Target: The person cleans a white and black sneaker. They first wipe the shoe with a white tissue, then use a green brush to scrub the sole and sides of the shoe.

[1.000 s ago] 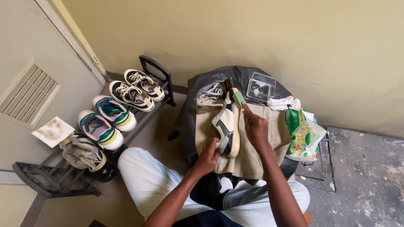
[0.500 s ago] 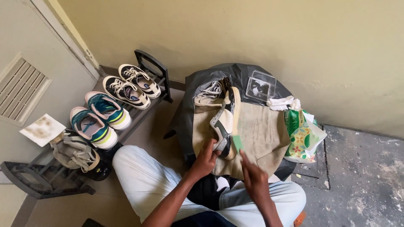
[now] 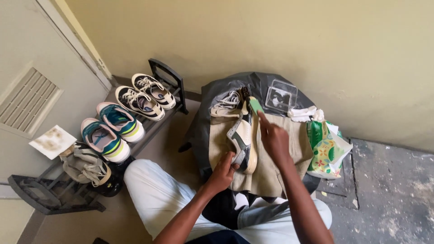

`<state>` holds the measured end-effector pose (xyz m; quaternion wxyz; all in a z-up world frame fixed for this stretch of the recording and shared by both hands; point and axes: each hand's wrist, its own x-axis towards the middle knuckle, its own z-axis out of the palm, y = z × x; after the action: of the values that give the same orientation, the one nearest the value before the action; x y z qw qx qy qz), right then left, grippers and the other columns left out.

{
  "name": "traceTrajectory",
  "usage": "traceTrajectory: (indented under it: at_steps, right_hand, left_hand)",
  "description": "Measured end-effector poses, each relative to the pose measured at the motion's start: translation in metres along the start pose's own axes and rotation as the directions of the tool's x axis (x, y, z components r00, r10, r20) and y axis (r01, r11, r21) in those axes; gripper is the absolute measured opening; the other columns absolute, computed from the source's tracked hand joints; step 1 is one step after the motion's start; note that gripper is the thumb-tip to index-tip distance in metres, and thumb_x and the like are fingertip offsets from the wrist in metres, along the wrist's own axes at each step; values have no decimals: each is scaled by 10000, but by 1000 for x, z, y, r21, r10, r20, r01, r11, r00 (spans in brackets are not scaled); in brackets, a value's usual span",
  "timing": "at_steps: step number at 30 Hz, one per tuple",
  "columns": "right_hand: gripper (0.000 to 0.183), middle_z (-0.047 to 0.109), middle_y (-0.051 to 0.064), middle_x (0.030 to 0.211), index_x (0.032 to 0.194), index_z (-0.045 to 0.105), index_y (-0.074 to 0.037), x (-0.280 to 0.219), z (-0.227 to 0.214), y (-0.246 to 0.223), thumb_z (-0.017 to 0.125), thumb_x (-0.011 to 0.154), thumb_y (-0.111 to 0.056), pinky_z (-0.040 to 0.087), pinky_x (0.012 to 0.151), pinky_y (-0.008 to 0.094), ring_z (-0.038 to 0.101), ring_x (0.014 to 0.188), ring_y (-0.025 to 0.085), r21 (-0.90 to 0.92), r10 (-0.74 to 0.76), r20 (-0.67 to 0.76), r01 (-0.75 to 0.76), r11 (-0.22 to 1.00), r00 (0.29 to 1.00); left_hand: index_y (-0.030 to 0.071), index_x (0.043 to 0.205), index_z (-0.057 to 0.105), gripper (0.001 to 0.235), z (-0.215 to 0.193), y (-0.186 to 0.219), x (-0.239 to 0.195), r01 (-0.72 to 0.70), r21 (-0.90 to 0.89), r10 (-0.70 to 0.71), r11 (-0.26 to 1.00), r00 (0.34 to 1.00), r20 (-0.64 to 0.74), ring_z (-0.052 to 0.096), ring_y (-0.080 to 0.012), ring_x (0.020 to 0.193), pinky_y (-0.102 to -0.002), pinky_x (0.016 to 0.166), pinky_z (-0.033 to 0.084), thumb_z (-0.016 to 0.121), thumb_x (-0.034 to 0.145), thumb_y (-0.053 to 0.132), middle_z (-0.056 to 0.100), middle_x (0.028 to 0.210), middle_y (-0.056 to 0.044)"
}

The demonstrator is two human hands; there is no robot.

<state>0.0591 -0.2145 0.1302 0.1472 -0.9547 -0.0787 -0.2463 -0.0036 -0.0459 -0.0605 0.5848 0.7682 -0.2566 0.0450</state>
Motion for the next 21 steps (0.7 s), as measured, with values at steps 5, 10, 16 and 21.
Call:
traceTrajectory:
  at_steps: [5,10,16,21]
  right_hand:
    - [293,699,187,709,1271,697,-473,64,64,53,547,1025,-419,579,681,584,712,733,472,-82,196,211,-182,980,958]
    - [306,662,209,658,1290,671,-516,45,53,40,537,1018,-473,584,689,589,710,720,486,-118,204,256,-178,977,945]
    - [363,588,219,531,1344,704,-172,-60,-15,-13,598,999,-137,480,505,522,632,516,410,39,-81,-61,83,996,995]
    - [485,541,-32,531,1472,516,-173,-154,-26,-9,592,1000,-94,369,333,224,411,393,74,255,111,176,-154,955,978]
  left_hand:
    - [-26,1465,352,443,-1,7,0,61,-6,-60,998,998,15,488,-543,1247,-639,990,482,546,1080,73,499,1307,-257]
    - [-9,1501,304,489,1,2,1,80,-32,-79,996,997,13,482,-526,1271,-619,988,516,534,1079,84,459,1381,-254]
    - [-38,1525,266,515,4,1,-3,86,-93,-85,992,996,14,498,-552,1250,-636,974,519,503,1070,8,438,1408,-304]
    - [105,1205,465,205,-21,54,10,265,-89,-265,960,964,9,596,-310,954,-442,804,456,541,1028,174,598,1081,-124]
